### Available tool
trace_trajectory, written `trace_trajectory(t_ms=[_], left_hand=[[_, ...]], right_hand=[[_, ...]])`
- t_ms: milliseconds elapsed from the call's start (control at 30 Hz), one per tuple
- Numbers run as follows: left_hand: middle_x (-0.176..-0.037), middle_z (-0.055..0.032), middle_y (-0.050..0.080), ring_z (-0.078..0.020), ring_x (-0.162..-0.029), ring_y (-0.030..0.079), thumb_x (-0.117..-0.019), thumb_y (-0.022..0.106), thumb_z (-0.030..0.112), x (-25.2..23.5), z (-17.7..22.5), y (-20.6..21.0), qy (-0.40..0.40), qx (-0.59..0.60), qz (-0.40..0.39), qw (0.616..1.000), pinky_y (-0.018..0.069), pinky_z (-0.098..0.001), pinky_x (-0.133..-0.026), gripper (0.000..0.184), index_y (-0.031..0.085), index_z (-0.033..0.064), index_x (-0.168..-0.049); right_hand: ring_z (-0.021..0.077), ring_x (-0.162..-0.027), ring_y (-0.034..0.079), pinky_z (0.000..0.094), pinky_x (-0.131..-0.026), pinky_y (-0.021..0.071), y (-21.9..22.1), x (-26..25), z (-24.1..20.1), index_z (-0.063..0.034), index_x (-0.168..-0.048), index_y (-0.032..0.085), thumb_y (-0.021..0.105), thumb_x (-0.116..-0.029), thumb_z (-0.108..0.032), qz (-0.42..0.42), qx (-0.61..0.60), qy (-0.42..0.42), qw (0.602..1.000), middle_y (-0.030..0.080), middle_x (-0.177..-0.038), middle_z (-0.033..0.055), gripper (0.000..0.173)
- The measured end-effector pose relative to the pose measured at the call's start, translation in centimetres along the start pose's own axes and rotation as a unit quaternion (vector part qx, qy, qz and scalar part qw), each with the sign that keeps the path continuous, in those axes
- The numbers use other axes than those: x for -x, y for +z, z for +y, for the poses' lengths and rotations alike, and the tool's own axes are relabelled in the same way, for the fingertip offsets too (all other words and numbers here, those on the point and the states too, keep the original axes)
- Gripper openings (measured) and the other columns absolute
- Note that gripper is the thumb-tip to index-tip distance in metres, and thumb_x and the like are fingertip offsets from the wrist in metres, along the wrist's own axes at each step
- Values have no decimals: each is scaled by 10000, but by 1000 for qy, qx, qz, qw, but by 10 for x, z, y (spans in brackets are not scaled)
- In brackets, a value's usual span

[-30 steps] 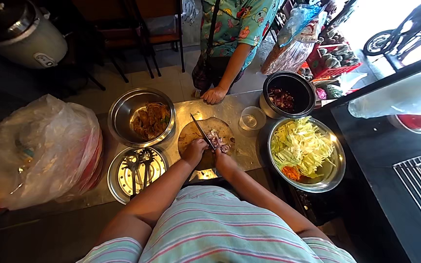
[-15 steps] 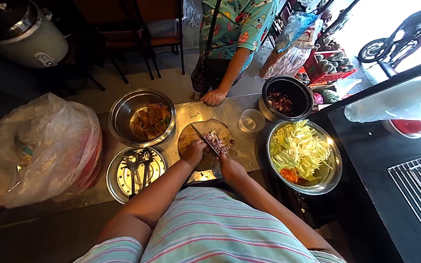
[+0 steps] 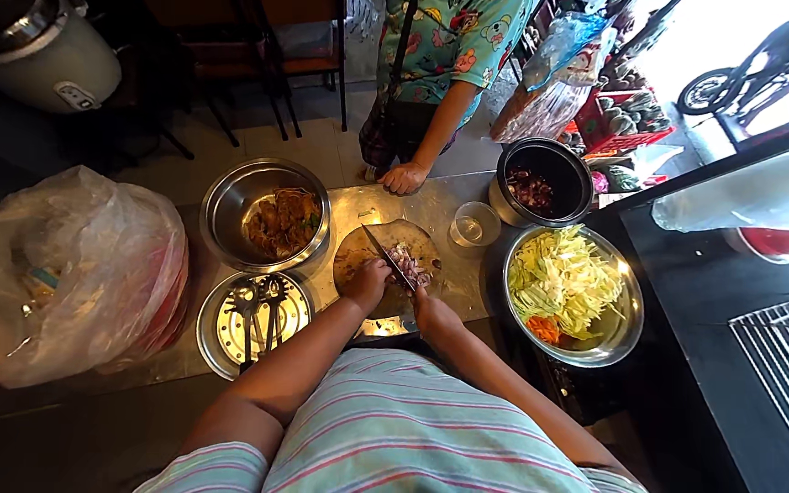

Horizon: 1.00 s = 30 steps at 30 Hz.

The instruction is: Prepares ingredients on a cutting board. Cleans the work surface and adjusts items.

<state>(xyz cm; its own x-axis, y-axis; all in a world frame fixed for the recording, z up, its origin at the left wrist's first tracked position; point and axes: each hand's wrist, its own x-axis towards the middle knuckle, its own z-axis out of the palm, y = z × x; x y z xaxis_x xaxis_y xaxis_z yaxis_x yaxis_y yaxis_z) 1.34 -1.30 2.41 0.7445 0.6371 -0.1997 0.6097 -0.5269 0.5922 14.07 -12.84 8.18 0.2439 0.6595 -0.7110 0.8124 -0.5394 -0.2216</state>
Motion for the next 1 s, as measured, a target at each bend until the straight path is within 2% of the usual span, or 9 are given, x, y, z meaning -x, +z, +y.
trace_trajectory(t_ms=[167,300,433,533,667,733,800,900,1000], left_hand=[[-1251,-175,678,-306,-1252,617,-1031,593,88,-3,-1,3,5,-8,-3,1000,457,-419,-1128,195,744,-11,-1104],[-1266,-174,676,-305,-1264,613,-1042,554,54,-2,-2,-3,33,-8,-20,999,447,-425,-1136,212,737,-14,-1123],[-1264,-155,699,-295,-1246,640,-1025,555,7,15,-8,-23,61,14,52,997,468,-440,-1124,227,753,8,-1137],[-1220,-146,703,-294,-1210,648,-990,668,86,19,-17,-34,14,9,79,997,489,-467,-1098,143,760,32,-1085],[-1274,-182,658,-337,-1223,627,-929,752,86,24,-20,-41,-83,17,21,996,495,-493,-1087,253,721,24,-1171],[-1301,-195,643,-355,-1243,615,-929,747,69,23,-20,-37,-93,26,21,995,488,-510,-1092,273,706,23,-1195],[-1311,-197,645,-359,-1259,607,-941,724,46,21,-19,-33,-97,32,21,995,473,-509,-1108,269,699,19,-1207],[-1288,-202,655,-346,-1235,622,-958,664,1,17,-11,-33,-96,43,6,994,481,-489,-1102,251,700,-3,-1207],[-1243,-199,663,-332,-1183,646,-982,659,30,19,-3,-31,-96,44,-13,994,504,-477,-1069,220,701,-12,-1194]], right_hand=[[391,-1142,681,567,-927,547,17,-21,5,-89,-1485,381,269,-1142,-286,0,-28,3,1000,678,-1188,217,411],[409,-1167,671,595,-920,541,-5,-7,-1,-111,-1488,397,267,-1138,-277,2,9,19,1000,675,-1226,216,409],[410,-1137,681,595,-888,551,-22,20,-15,-104,-1458,414,262,-1138,-244,3,44,10,999,681,-1192,211,381],[415,-1139,680,601,-885,551,-11,18,-14,-98,-1463,414,265,-1133,-223,-1,44,4,999,678,-1198,218,383],[413,-1138,681,598,-897,550,14,-7,-7,-107,-1515,373,298,-1116,-172,4,14,2,1000,680,-1198,224,411],[411,-1140,678,601,-915,543,20,-16,-3,-106,-1534,364,313,-1118,-191,9,-5,-13,1000,681,-1203,225,428],[412,-1148,673,605,-919,539,14,-15,-3,-93,-1496,388,316,-1117,-193,6,-12,-31,999,676,-1200,227,398],[415,-1158,667,608,-914,536,-13,5,-12,-98,-1440,445,278,-1137,-261,11,18,-28,999,673,-1208,222,383],[421,-1160,668,606,-900,542,-23,19,-20,-98,-1439,443,252,-1138,-243,13,56,-11,998,668,-1230,222,385]])
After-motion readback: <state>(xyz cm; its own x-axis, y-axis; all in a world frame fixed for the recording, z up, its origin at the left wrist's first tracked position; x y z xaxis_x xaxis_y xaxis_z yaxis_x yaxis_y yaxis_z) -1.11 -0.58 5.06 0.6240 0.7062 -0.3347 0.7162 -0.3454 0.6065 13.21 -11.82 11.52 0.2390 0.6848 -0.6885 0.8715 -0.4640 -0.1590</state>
